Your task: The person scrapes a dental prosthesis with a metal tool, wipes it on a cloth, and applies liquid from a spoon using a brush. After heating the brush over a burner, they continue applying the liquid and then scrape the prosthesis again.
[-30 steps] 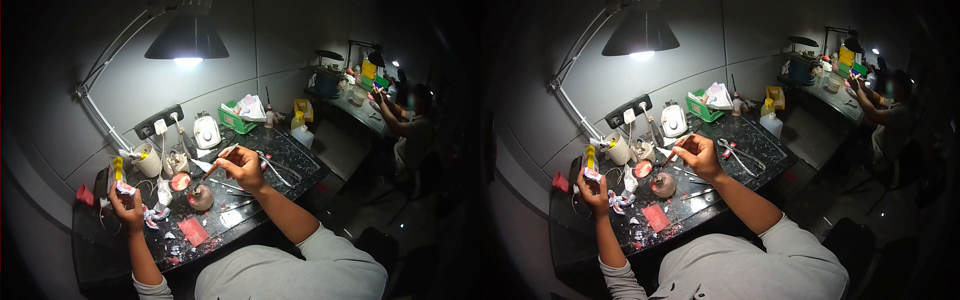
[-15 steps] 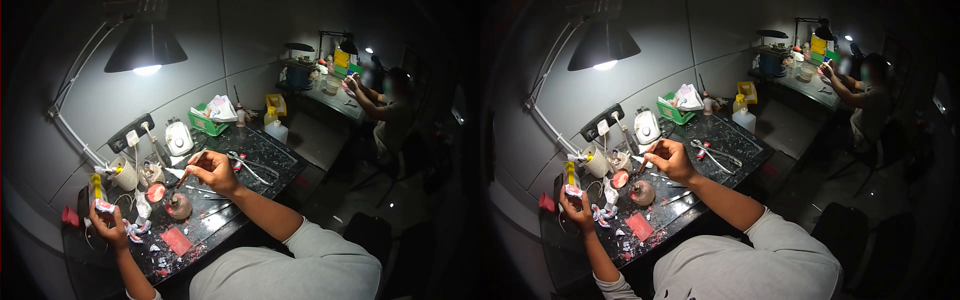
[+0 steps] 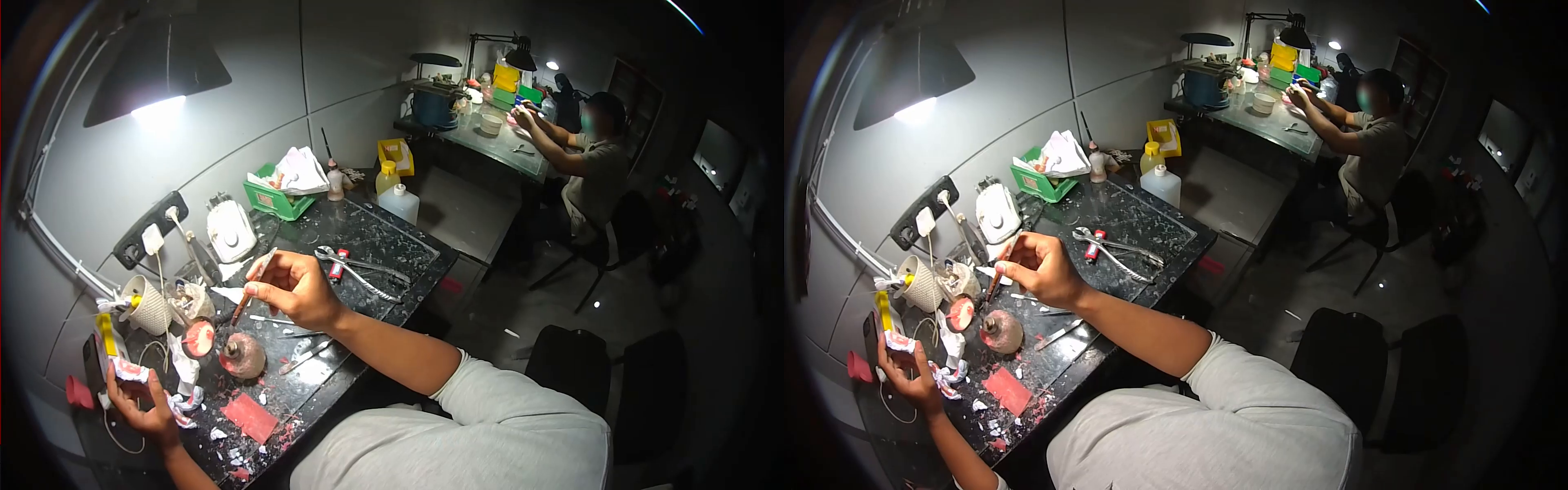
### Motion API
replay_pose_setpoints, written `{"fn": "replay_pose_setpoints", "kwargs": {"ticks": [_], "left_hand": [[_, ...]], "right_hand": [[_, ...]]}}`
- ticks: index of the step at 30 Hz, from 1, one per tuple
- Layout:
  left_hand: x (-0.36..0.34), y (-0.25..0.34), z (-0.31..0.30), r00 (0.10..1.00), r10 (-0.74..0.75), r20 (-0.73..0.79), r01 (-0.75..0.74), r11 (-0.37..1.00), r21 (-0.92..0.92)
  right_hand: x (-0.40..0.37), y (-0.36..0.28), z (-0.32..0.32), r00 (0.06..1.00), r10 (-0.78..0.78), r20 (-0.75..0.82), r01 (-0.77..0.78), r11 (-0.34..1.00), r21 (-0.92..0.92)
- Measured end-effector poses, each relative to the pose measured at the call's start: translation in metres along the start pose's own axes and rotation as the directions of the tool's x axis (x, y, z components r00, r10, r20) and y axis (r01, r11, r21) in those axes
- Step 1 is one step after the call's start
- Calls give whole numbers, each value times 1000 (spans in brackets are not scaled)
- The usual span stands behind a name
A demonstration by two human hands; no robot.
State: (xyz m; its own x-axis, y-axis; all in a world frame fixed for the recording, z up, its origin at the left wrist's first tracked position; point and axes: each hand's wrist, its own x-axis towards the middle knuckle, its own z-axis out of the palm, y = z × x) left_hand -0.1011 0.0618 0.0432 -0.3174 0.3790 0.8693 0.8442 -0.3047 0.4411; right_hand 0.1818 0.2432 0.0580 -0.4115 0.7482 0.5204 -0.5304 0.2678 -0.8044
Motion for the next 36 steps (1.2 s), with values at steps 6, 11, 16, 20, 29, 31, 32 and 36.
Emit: {"fn": "replay_pose_setpoints", "kwargs": {"ticks": [6, 11, 16, 20, 29, 31, 32, 36], "left_hand": [[-5, 1, -5, 992, -124, 39, 125, 992, -34], [-4, 1, -6, 994, -108, 14, 108, 994, -15], [2, 7, -2, 1000, -1, -13, 1, 1000, 19], [3, 6, -3, 1000, 20, -11, -20, 1000, 10], [4, 8, -2, 999, 29, -28, -29, 999, 17], [4, 9, -2, 999, 31, -29, -31, 999, 23], [4, 9, -2, 999, 33, -29, -32, 999, 27], [4, 10, -3, 999, 20, -25, -19, 999, 34]], "right_hand": [[-1, 2, 0, 999, -20, 31, 20, 1000, -9], [-2, -4, -1, 998, 51, 33, -51, 999, 0], [-2, 3, -1, 999, -2, 49, 3, 1000, -29], [-2, 2, -1, 998, 25, 60, -24, 999, -28], [-3, 2, -2, 998, 17, 66, -14, 999, -45], [-3, 2, -2, 998, 14, 67, -11, 999, -39], [-3, 3, -2, 998, 11, 65, -8, 999, -35], [-3, 3, -1, 997, 15, 70, -12, 999, -37]]}}
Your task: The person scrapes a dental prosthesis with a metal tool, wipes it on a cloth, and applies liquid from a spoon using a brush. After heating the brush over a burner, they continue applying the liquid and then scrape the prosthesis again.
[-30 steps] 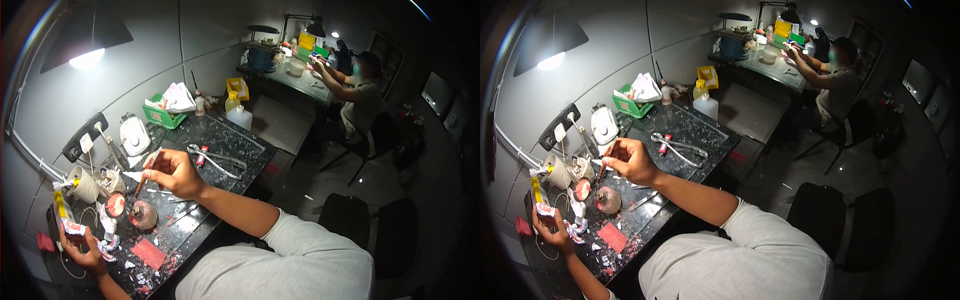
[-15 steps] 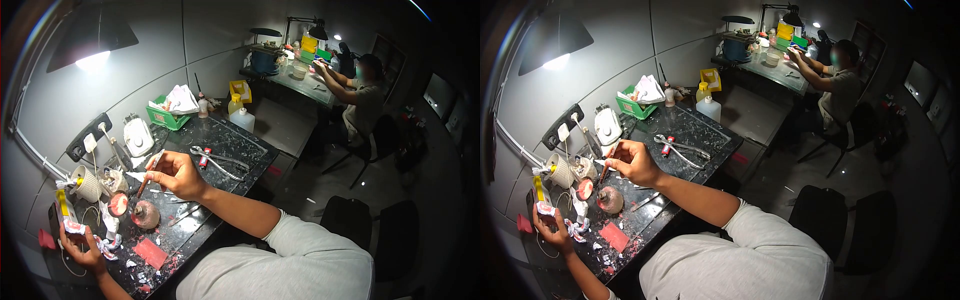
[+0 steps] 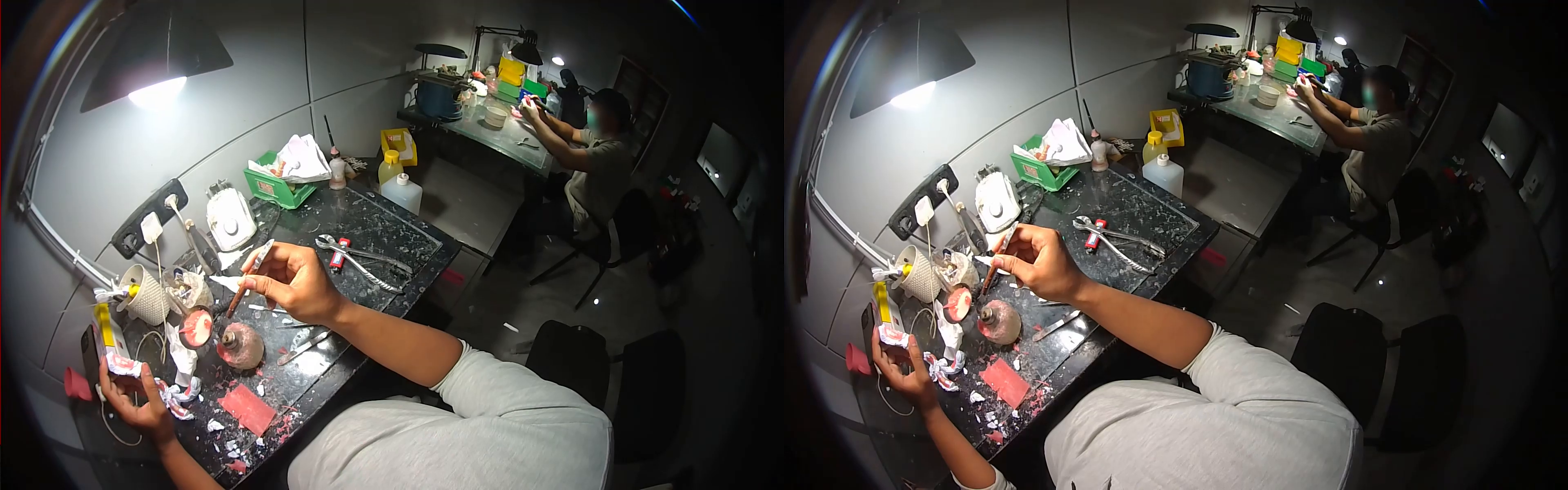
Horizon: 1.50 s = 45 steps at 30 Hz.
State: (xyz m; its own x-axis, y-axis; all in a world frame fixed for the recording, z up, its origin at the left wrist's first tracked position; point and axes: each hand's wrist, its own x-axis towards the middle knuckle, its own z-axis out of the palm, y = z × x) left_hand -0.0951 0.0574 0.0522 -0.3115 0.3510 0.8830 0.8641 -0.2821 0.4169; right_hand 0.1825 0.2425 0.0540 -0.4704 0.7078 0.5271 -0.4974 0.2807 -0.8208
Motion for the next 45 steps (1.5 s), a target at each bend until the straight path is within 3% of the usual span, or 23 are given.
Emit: {"fn": "replay_pose_setpoints", "kwargs": {"ticks": [6, 11, 14, 15, 16, 18, 28, 36, 39, 45], "left_hand": [[0, -3, 0, 1000, 22, 4, -22, 1000, 15], [-6, -21, 1, 999, -54, -4, 54, 993, -102], [-7, -26, -1, 999, -38, -21, 36, 997, -74], [-11, -24, -3, 995, -102, -7, 102, 994, -24], [-2, -13, -1, 999, 42, -6, -42, 999, 2], [1, 0, -5, 999, -45, 23, 45, 999, 1], [5, 6, -8, 1000, 0, 0, 0, 996, 85], [-6, 12, -10, 990, -126, 59, 126, 992, 15], [-14, 21, -12, 958, -153, 243, 187, 974, -125], [-27, 37, -11, 860, -32, 509, 111, 986, -126]], "right_hand": [[1, -2, -1, 1000, 21, 5, -21, 1000, 23], [2, 6, -1, 998, -2, -63, 3, 1000, 2], [3, 8, 0, 996, -28, -83, 27, 999, -22], [3, -3, 7, 992, -15, -128, 9, 999, -53], [2, -5, 4, 995, 10, -98, -18, 996, -84], [2, -6, 3, 999, -23, -47, 20, 999, -49], [2, -4, 3, 998, -53, -33, 52, 997, -54], [1, -6, 4, 998, -53, -36, 51, 996, -69], [1, -7, 4, 997, -62, -37, 59, 996, -66], [-7, -12, 15, 998, -61, 8, 61, 998, 0]]}}
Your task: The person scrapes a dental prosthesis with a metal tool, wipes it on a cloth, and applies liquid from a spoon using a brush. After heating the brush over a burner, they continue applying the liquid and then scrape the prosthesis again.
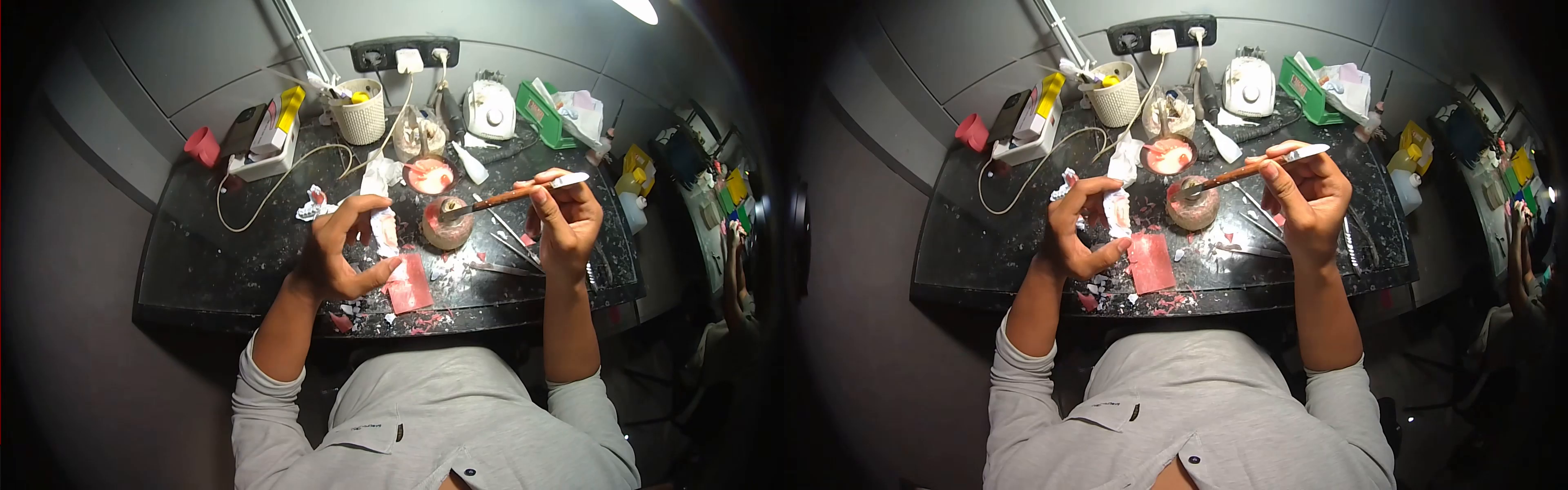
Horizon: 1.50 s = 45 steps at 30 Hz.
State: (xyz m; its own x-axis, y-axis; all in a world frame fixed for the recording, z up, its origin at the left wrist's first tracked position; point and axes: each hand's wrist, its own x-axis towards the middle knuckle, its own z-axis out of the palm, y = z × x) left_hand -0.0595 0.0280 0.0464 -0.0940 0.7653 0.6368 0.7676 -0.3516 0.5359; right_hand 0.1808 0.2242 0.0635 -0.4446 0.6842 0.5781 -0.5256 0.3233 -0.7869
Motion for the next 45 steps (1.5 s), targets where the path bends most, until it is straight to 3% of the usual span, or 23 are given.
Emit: {"fn": "replay_pose_setpoints", "kwargs": {"ticks": [14, 27, 39, 45], "left_hand": [[3, -4, 12, 984, 134, 120, -132, 991, -19], [4, -2, 13, 983, 162, 90, -162, 987, -6], [4, -1, 10, 985, 150, 82, -148, 989, -24], [4, -1, 10, 983, 160, 88, -158, 987, -30]], "right_hand": [[-18, -6, 28, 971, -110, 210, 110, 994, 12], [-20, -5, 33, 978, -47, 203, 54, 998, -28], [-21, -5, 28, 966, -81, 245, 81, 997, 9], [-21, -5, 30, 980, -84, 183, 77, 996, 46]]}}
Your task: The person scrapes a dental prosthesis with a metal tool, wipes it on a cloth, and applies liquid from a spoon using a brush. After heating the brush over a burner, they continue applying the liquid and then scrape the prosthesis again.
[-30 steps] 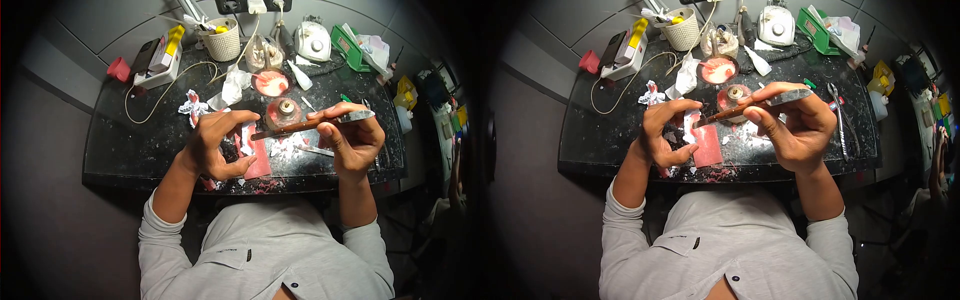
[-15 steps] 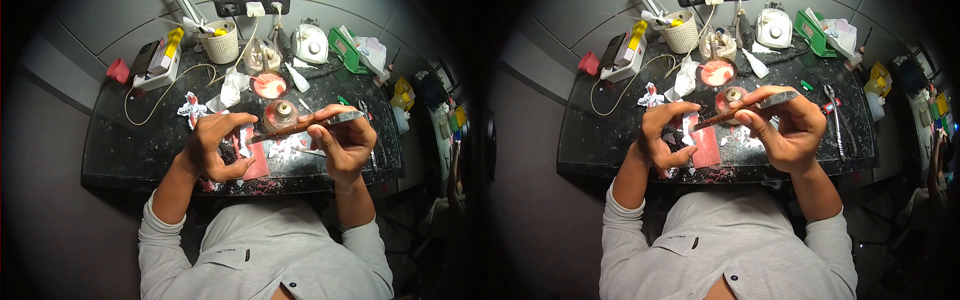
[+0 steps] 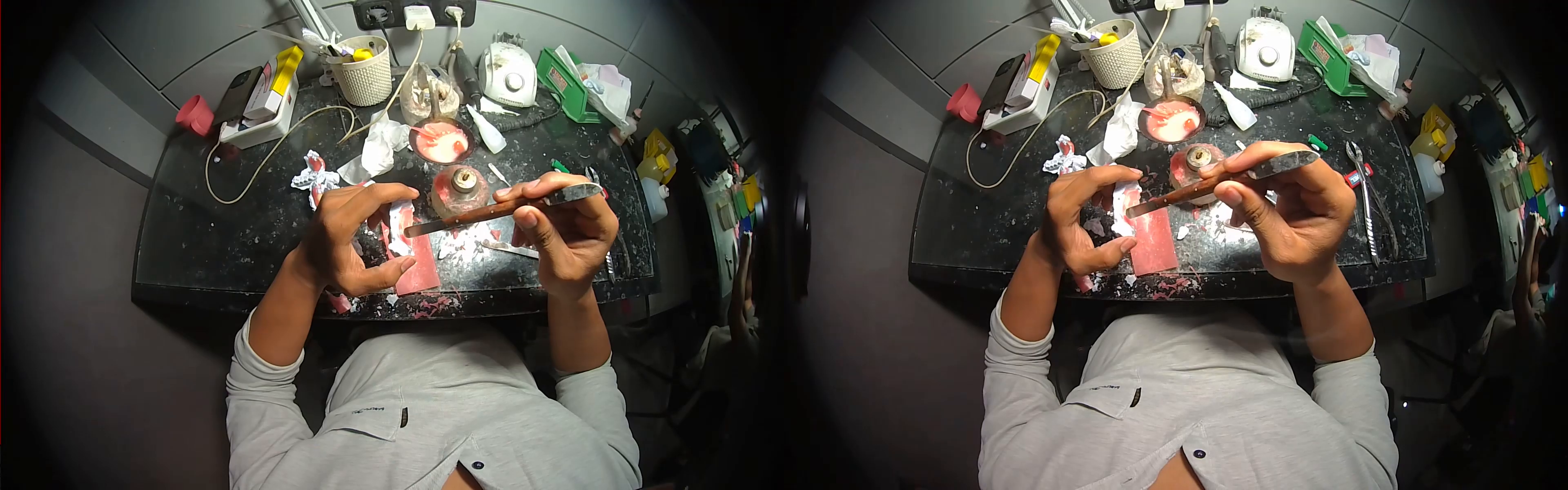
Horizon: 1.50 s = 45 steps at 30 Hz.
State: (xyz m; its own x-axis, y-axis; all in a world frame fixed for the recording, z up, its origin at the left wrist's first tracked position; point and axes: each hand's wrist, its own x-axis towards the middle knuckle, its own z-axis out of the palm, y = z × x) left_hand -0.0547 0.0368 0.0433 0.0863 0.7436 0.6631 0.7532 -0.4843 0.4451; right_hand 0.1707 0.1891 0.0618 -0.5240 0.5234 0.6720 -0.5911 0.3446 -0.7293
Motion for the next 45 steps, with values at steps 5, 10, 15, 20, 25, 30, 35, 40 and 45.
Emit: {"fn": "replay_pose_setpoints", "kwargs": {"ticks": [5, 10, 15, 20, 25, 30, 35, 40, 45], "left_hand": [[-1, -1, 0, 1000, -16, 0, 16, 1000, -17], [-3, -2, 0, 999, -38, -29, 37, 998, -60], [-5, -2, -2, 996, -90, 16, 91, 995, -37], [-5, -2, -2, 996, -89, 3, 89, 995, -40], [-4, -1, -5, 996, -86, -38, 82, 993, -79], [-2, 0, -3, 993, -59, -98, 54, 997, -56], [-5, -2, -1, 993, -51, -103, 62, 992, 107], [-4, -3, 2, 988, -29, -155, 57, 981, 183], [-3, -1, 2, 987, -19, -160, 52, 978, 204]], "right_hand": [[0, 2, -2, 997, -15, 80, 17, 1000, -26], [-1, 1, -5, 997, -22, 78, 21, 1000, 20], [0, -1, -3, 997, -31, 68, 28, 999, 46], [-1, 0, -4, 993, -59, 106, 57, 998, 20], [-2, -3, -15, 999, -33, 11, 34, 999, -11], [11, -3, -28, 965, 49, -257, -112, 965, -236], [17, -1, -27, 930, -27, -366, -14, 994, -109], [19, 5, -25, 936, -10, -352, -64, 978, -197], [20, 6, -20, 940, 28, -340, -103, 973, -206]]}}
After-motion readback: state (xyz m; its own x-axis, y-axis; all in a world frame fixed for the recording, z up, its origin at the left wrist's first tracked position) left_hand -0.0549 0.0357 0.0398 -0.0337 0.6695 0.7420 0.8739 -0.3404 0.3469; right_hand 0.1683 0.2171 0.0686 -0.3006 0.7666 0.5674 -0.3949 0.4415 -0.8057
